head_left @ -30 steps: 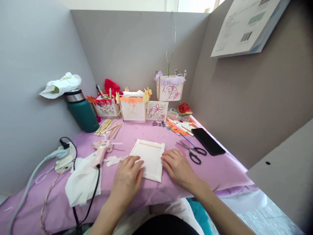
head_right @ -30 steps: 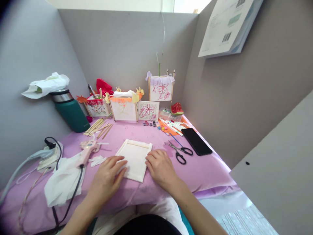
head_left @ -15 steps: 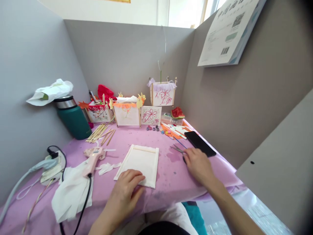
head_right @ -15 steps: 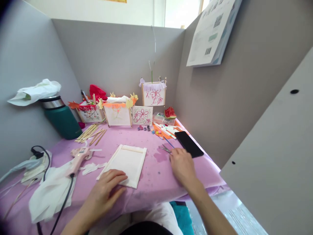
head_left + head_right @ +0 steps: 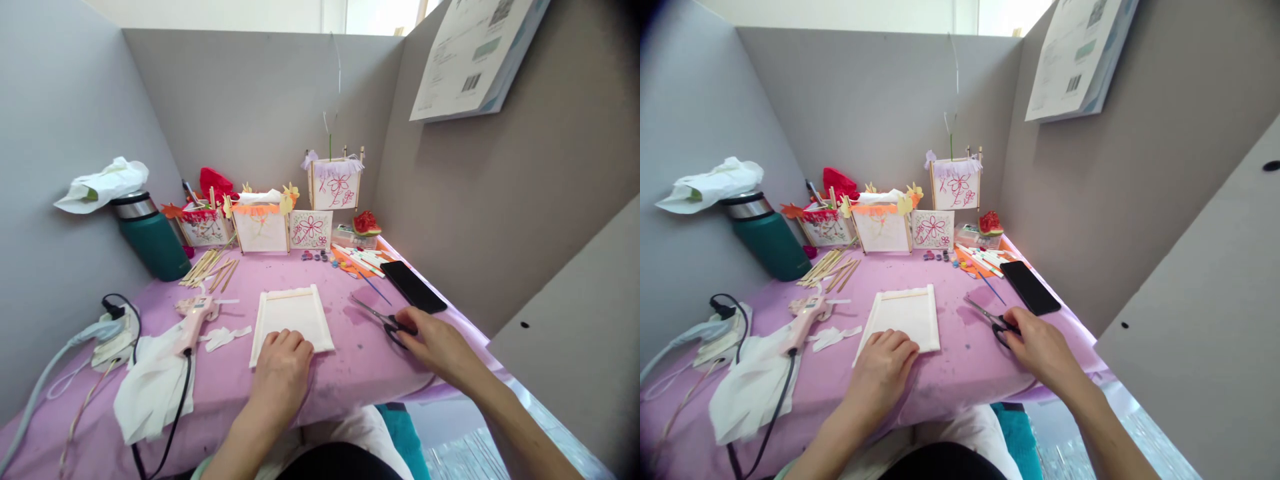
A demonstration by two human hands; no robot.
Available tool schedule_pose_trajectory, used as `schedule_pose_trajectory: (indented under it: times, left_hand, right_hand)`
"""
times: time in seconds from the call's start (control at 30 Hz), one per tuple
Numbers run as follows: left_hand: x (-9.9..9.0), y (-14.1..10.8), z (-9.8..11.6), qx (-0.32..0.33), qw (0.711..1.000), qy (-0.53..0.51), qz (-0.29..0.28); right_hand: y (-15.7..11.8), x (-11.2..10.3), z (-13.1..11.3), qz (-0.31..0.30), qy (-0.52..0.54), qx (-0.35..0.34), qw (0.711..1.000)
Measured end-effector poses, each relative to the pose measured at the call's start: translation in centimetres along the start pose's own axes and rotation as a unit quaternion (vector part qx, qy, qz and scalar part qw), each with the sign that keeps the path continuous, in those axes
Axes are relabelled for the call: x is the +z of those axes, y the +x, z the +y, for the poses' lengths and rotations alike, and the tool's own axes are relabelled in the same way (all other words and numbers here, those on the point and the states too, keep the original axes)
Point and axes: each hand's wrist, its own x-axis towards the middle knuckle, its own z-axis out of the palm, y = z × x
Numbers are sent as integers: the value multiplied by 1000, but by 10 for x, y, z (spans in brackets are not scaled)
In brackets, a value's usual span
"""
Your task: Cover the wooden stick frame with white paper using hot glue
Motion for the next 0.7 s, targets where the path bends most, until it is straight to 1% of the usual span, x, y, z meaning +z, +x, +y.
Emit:
schedule_pose_trajectory:
  times: [0.07, 0.13, 0.27, 0.37, 0.5, 0.57, 0.7]
  left_hand:
    - [3, 3, 4, -7, 999, -34, -19]
    - [6, 5, 7, -11, 997, -72, -19]
    - [11, 13, 9, -17, 994, -95, -55]
    - [12, 20, 11, -20, 993, -87, -74]
    - [10, 24, 11, -13, 994, -80, -79]
    - [10, 24, 11, -4, 994, -73, -79]
    - [12, 24, 10, 13, 995, -57, -75]
  right_hand:
    - [-16, -1, 2, -10, 21, -2, 1000]
    - [-30, 0, 5, -23, 22, -8, 999]
    - [-48, 5, 6, -42, -15, -35, 998]
    - [-53, 3, 2, -41, -19, -62, 997]
    - [-57, -8, -10, -74, 67, -84, 991]
    - [-58, -12, -16, -85, 90, -98, 987]
    - [-56, -11, -26, -77, 54, -132, 987]
